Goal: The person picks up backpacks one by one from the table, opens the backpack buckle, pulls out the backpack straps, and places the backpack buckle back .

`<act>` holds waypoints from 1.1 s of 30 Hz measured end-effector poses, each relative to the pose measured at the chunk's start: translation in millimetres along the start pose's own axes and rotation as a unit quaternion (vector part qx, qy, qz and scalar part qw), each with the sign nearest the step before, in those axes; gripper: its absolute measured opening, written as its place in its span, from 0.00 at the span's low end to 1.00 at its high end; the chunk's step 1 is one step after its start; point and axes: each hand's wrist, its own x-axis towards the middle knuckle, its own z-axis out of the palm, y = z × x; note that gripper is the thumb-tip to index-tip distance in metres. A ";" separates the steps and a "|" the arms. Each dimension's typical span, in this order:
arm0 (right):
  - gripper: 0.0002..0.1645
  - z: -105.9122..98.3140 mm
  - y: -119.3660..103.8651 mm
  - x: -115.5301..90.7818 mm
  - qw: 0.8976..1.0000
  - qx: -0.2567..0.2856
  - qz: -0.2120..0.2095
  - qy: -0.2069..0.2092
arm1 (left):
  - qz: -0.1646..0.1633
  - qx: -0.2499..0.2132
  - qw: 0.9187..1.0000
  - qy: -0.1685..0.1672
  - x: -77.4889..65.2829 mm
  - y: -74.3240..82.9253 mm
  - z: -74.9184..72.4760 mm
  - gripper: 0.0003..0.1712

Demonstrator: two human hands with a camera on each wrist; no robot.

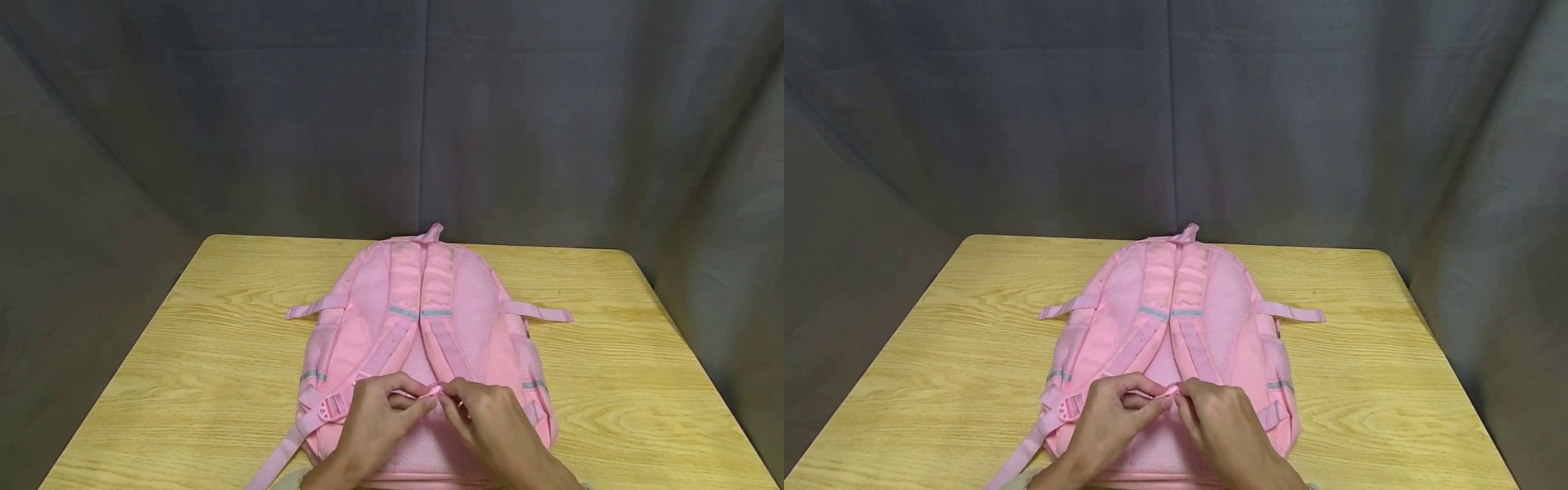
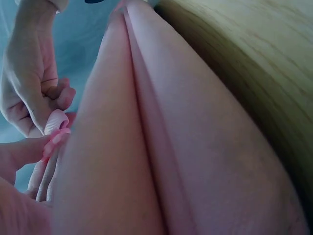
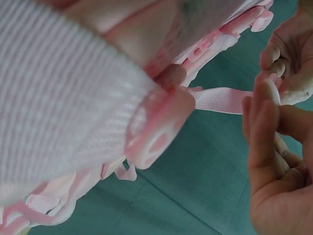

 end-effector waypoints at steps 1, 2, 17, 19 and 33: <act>0.11 -0.1 -0.2 -0.2 1.000 0.003 0.001 -0.002 | 0.003 0.002 1.000 -0.001 0.2 -0.1 -0.2 0.09; 0.11 -0.1 -0.4 -0.4 1.000 0.008 0.001 -0.004 | 0.002 0.003 1.000 -0.001 0.4 0.0 -0.7 0.09; 0.14 2.1 1.1 -4.3 0.998 0.057 -0.028 0.019 | -0.044 -0.054 0.997 -0.022 3.3 -2.8 -3.9 0.09; 0.14 2.5 1.1 -4.7 0.997 0.061 -0.030 0.021 | -0.051 -0.061 0.997 -0.022 3.2 -2.7 -3.8 0.09; 0.11 5.2 5.6 -2.8 0.993 0.081 -0.065 0.048 | -0.052 -0.086 0.995 -0.026 6.5 -2.9 -5.1 0.10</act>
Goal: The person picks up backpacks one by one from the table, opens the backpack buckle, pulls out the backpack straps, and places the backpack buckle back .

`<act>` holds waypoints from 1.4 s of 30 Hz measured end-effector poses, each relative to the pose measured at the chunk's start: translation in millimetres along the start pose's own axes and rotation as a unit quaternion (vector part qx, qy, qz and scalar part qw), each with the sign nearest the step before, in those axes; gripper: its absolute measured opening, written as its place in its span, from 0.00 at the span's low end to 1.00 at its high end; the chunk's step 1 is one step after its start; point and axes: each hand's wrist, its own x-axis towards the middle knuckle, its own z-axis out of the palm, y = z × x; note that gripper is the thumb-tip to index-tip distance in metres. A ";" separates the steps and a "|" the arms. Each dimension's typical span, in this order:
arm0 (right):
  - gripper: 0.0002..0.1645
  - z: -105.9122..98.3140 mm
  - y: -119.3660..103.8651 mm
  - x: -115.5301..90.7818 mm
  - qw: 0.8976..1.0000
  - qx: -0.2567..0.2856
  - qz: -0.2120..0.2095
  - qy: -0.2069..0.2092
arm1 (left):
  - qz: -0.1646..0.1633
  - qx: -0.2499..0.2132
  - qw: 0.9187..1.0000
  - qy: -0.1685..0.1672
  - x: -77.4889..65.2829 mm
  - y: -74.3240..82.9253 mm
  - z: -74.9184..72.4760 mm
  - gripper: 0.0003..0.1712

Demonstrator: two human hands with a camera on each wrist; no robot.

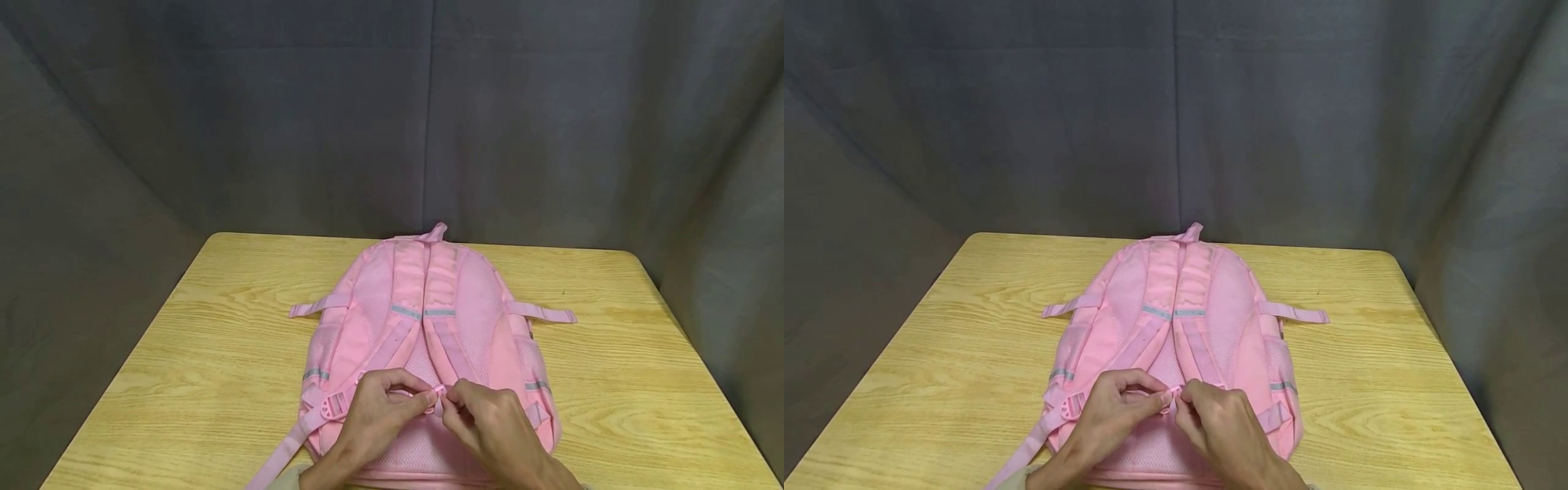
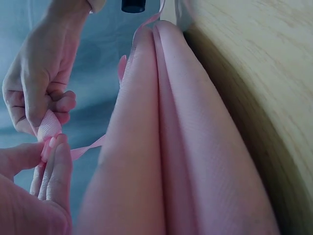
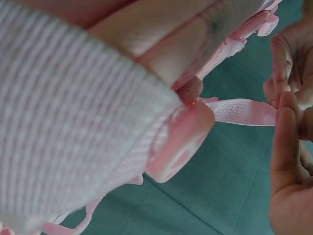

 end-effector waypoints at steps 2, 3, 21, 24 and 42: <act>0.09 -0.1 0.2 -0.1 1.000 0.002 -0.002 0.000 | 0.000 0.002 1.000 0.001 0.2 0.6 0.2 0.10; 0.09 -0.1 0.2 -0.1 1.000 0.003 -0.002 -0.001 | 0.000 0.004 1.000 0.003 0.4 0.8 0.3 0.10; 0.08 -3.5 -4.0 2.4 0.997 -0.061 0.044 -0.028 | 0.023 0.030 0.999 0.024 -1.4 -1.1 3.1 0.08; 0.09 -4.5 -5.0 3.1 0.994 -0.092 0.046 -0.047 | 0.043 0.055 0.997 0.032 -2.8 -2.5 5.1 0.08; 0.15 -3.2 -1.1 1.3 0.999 -0.033 0.021 -0.036 | 0.037 0.046 0.998 0.021 -3.7 -0.4 4.1 0.07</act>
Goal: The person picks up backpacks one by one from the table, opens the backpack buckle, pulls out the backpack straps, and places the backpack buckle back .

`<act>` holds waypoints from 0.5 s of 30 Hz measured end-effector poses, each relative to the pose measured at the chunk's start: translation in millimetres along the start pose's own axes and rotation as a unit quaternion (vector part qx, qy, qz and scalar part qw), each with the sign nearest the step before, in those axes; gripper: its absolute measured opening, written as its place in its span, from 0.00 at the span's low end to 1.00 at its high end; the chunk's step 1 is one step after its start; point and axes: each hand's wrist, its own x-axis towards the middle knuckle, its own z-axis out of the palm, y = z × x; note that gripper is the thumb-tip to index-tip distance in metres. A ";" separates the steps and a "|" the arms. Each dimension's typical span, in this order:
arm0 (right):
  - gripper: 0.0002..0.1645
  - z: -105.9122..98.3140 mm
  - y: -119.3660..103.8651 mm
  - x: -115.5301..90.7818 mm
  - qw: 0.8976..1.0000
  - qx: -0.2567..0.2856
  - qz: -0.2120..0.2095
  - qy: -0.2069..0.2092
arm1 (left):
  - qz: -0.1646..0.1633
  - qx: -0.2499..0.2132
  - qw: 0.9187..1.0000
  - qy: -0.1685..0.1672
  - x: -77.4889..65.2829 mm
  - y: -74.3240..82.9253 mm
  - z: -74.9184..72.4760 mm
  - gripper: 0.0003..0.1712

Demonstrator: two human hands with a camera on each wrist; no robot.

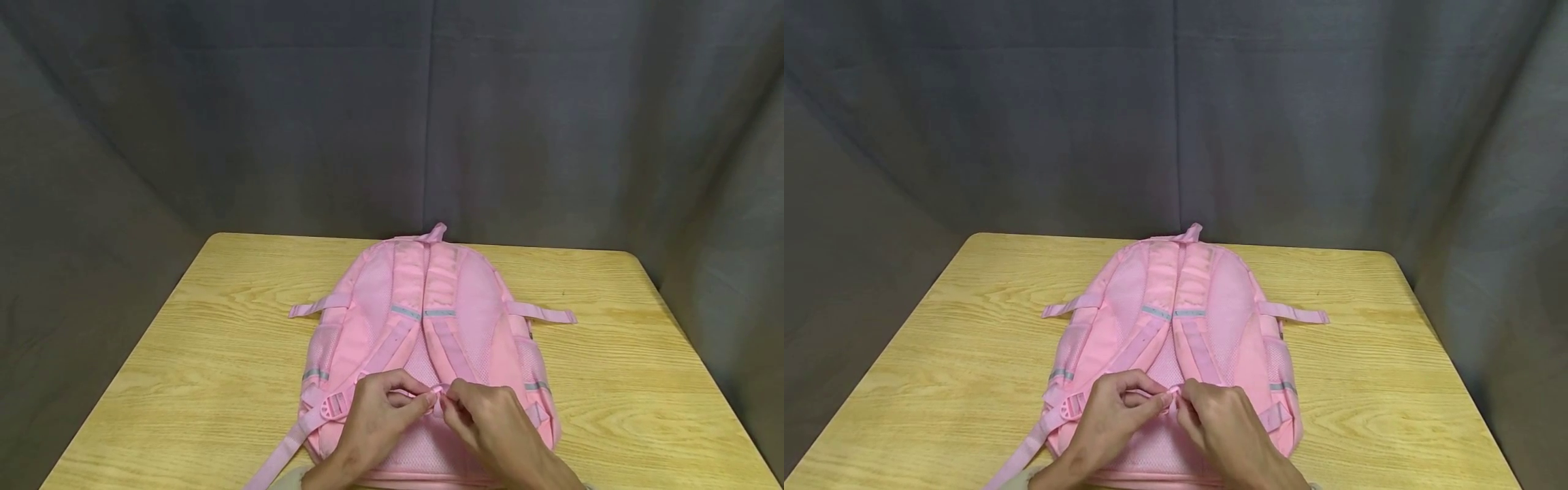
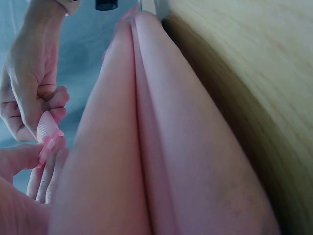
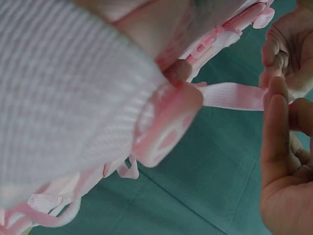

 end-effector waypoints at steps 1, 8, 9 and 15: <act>0.15 -0.2 -0.3 0.1 1.000 0.000 0.001 0.002 | -0.002 -0.002 1.000 0.000 0.0 -0.3 -0.1 0.06; 0.15 -2.8 -2.1 1.4 0.999 0.018 0.026 -0.004 | -0.004 -0.002 1.000 0.002 0.9 -3.2 -1.6 0.06; 0.14 -3.8 -2.5 1.4 0.999 0.027 0.035 -0.010 | -0.005 -0.003 1.000 0.002 0.9 -3.5 -1.9 0.06; 0.10 -10.3 -1.8 3.0 0.998 0.004 0.062 -0.016 | -0.011 -0.014 1.000 0.000 0.1 -3.8 -3.4 0.06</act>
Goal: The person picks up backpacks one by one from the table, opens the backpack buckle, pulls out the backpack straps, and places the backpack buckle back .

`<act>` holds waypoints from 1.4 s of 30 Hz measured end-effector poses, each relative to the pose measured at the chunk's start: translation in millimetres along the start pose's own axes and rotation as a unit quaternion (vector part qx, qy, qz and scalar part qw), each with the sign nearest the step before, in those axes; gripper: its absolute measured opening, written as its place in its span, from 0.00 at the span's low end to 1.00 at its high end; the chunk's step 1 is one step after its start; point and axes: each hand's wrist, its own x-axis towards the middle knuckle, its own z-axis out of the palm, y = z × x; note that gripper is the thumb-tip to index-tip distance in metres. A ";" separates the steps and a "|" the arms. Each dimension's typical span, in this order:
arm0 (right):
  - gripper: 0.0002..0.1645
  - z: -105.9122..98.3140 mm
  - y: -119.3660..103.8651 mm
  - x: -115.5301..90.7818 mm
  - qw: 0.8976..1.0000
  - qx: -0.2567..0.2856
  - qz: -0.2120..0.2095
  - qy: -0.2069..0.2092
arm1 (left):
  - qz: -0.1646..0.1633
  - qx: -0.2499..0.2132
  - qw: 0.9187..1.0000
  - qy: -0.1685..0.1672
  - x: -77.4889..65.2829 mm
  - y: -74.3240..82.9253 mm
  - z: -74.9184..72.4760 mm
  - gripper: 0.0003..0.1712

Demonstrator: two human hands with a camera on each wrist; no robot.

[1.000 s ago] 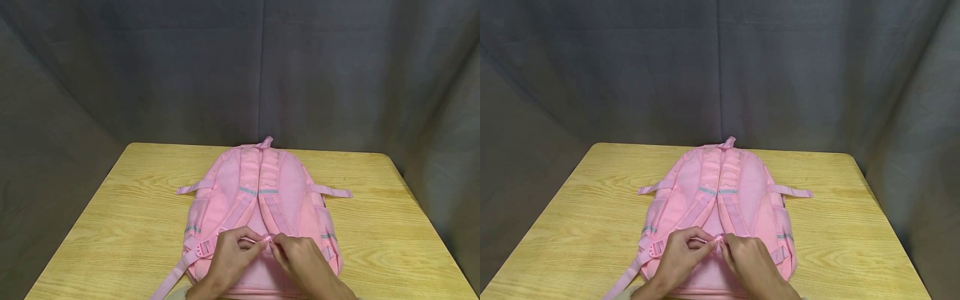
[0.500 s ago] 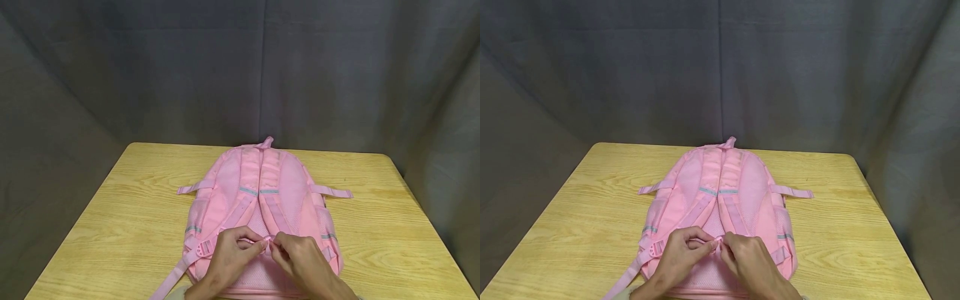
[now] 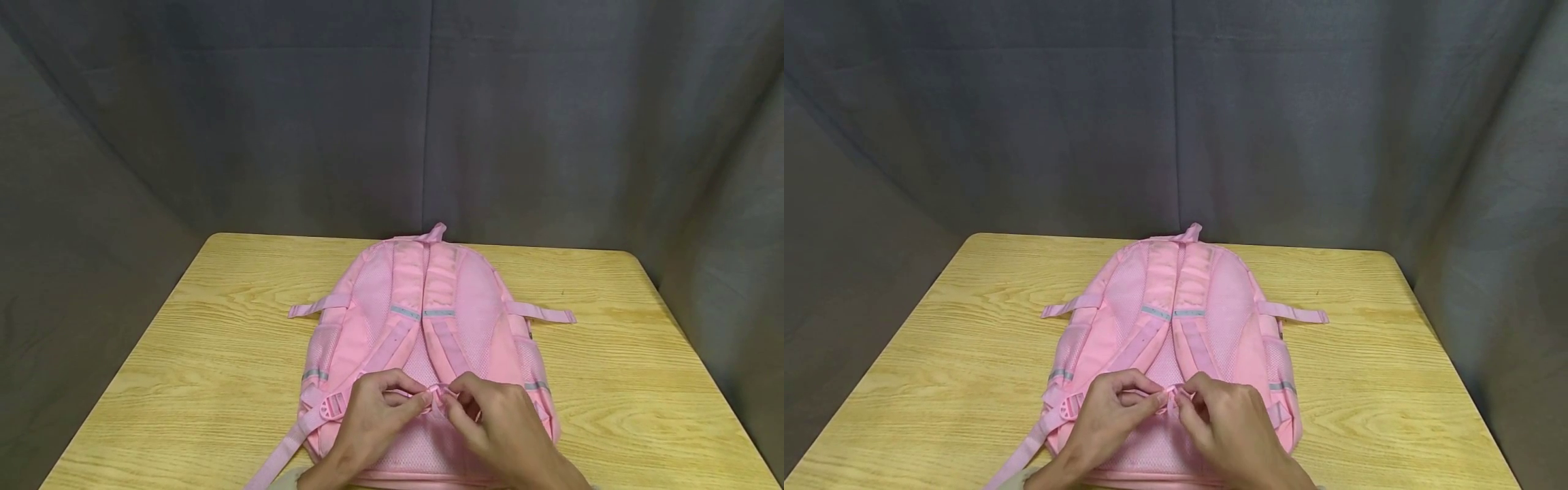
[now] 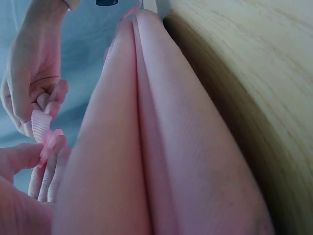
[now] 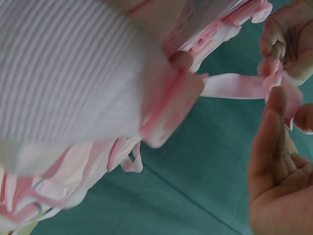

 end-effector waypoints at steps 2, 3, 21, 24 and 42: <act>0.09 -1.8 1.9 1.2 1.000 -0.026 0.005 0.014 | -0.002 0.000 1.000 0.000 -0.4 0.5 -0.4 0.07; 0.08 -2.3 3.0 1.5 0.999 -0.037 0.009 0.021 | -0.004 0.001 1.000 -0.001 -0.6 0.8 -0.5 0.07; 0.12 2.7 25.4 1.6 0.975 0.170 0.082 -0.113 | -0.003 0.019 0.999 -0.027 -4.2 4.8 1.8 0.08; 0.14 3.6 26.1 2.0 0.973 0.178 0.090 -0.115 | 0.003 0.019 0.999 -0.033 -4.6 4.8 1.8 0.08; 0.07 5.6 29.1 2.4 0.963 0.220 0.074 -0.137 | 0.000 -0.012 0.999 -0.053 -4.7 9.2 -3.4 0.09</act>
